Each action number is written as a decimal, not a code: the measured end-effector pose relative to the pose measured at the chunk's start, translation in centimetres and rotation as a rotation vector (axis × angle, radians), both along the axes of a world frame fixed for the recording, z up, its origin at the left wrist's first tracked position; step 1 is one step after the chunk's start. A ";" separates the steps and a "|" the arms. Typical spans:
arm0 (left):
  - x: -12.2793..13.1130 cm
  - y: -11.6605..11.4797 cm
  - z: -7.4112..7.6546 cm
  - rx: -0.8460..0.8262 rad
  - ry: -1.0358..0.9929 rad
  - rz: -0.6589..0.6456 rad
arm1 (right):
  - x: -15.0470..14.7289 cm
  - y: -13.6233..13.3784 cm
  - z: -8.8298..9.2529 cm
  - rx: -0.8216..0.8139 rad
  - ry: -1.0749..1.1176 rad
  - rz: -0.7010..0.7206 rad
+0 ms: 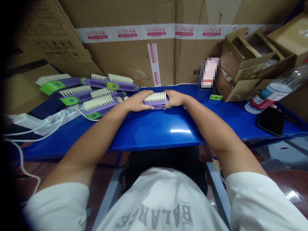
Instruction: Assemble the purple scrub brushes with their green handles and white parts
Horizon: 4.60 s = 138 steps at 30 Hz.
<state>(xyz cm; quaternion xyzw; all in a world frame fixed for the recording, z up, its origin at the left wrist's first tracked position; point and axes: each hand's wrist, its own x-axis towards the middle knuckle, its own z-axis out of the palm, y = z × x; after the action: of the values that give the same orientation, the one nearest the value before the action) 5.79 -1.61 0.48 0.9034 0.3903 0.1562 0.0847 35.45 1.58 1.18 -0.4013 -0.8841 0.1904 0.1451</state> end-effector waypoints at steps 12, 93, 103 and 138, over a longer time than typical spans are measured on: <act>0.0 0.0 0.0 -0.002 -0.003 0.018 | 0.2 0.3 -0.2 -0.007 0.013 0.038; -0.4 0.5 -0.3 -0.014 0.002 0.032 | 3.3 0.3 2.0 -0.204 -0.088 0.011; -0.3 0.4 -0.3 -0.017 -0.001 0.035 | 3.3 0.4 1.9 -0.232 -0.094 0.001; -0.3 0.4 -0.3 -0.015 0.002 0.042 | 3.2 0.3 1.9 -0.189 -0.079 0.029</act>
<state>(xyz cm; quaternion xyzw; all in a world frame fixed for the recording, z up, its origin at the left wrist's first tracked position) 5.50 -1.17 0.16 0.8945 0.4103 0.1542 0.0877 38.68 1.90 3.08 -0.4075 -0.8729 0.2591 0.0690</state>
